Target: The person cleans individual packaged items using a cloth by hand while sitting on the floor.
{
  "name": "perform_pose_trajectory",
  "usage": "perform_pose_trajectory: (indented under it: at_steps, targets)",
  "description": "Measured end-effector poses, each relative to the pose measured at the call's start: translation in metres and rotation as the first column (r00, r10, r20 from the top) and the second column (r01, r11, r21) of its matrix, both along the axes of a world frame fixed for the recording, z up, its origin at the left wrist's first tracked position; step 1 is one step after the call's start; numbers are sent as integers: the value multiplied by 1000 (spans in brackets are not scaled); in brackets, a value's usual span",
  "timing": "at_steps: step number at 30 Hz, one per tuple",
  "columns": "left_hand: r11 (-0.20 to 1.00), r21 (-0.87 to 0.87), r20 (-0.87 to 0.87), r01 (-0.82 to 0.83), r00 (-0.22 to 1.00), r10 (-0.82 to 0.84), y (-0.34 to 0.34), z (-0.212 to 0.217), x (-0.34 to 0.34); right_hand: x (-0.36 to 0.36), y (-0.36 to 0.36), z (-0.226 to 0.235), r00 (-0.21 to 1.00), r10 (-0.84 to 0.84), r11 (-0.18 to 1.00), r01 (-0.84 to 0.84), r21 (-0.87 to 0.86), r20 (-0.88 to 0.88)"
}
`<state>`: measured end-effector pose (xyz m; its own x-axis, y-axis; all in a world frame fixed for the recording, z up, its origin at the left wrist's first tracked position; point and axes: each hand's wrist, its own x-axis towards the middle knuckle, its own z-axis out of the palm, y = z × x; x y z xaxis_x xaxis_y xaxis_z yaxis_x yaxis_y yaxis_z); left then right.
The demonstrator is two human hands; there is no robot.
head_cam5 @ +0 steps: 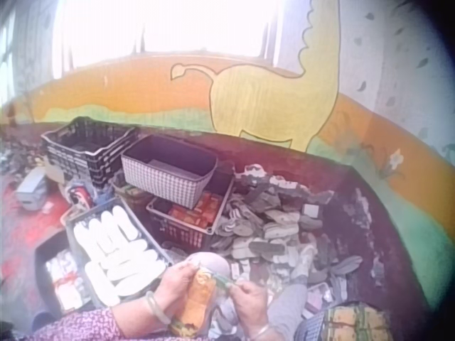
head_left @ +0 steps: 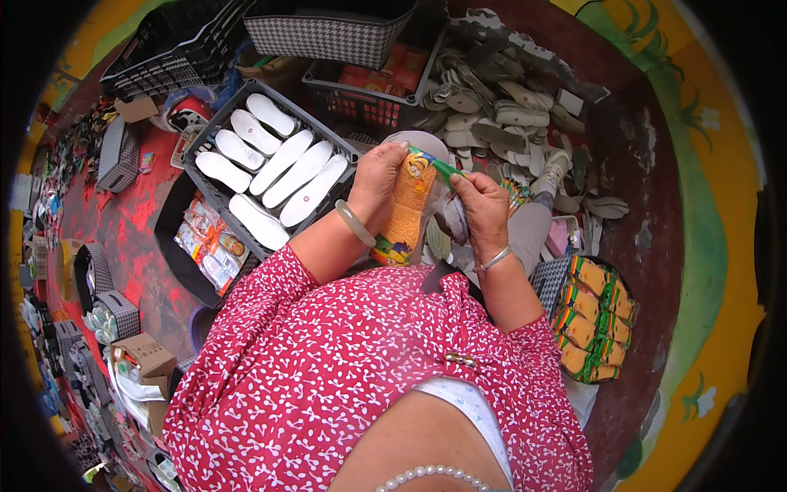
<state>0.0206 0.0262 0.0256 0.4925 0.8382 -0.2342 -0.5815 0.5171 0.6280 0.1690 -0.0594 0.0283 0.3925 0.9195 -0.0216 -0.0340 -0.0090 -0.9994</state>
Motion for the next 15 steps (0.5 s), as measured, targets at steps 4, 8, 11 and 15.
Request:
perform_pose_trajectory:
  at_steps: [4, 8, 11, 15]
  targets:
    - [996, 30, 34, 80, 996, -81, 2, -3, -1, 5, 1, -4, 999, -3, 1000, 3, -15, 40]
    - [958, 82, 10, 276, 961, -277, 11, 6, -7, 15, 1, -12, 999, -6, 997, 3, -73, -39]
    - [877, 130, -117, 463, 885, -451, 15, 11, -10, 14, 2, -10, 995, 1, 997, -8, -77, -96]
    - [777, 102, -99, 621, 784, -613, 24, 2, -15, 16, 1, -5, 974, 49, 994, -69, -85, -221]
